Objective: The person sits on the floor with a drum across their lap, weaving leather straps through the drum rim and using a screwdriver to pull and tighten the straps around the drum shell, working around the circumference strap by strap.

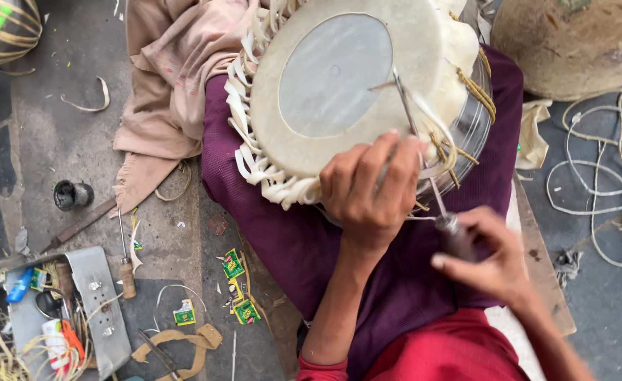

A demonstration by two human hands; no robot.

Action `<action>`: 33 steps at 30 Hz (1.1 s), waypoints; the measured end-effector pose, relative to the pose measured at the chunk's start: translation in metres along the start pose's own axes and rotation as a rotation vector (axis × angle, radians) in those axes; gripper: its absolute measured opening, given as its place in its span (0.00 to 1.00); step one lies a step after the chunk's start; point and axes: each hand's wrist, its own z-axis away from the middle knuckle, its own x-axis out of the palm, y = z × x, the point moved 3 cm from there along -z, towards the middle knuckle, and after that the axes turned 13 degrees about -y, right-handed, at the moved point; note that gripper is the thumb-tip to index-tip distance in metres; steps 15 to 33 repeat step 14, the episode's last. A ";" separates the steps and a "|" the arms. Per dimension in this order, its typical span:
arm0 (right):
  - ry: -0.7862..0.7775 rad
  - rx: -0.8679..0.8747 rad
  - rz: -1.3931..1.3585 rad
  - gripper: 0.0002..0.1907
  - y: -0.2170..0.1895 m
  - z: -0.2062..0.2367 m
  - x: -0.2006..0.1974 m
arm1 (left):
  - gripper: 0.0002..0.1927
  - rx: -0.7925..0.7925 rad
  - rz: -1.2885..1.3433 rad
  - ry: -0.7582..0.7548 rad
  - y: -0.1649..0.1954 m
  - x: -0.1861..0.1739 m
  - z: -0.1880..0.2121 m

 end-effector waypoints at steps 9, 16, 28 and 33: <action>0.046 0.078 -0.085 0.28 -0.040 -0.023 0.033 | 0.02 -0.193 -0.100 0.095 -0.050 0.011 -0.053; 0.216 0.202 0.365 0.29 -0.022 0.005 0.043 | 0.02 -0.230 -0.083 0.169 -0.068 0.017 -0.067; 0.216 0.202 0.365 0.29 -0.022 0.005 0.043 | 0.02 -0.230 -0.083 0.169 -0.068 0.017 -0.067; 0.216 0.202 0.365 0.29 -0.022 0.005 0.043 | 0.02 -0.230 -0.083 0.169 -0.068 0.017 -0.067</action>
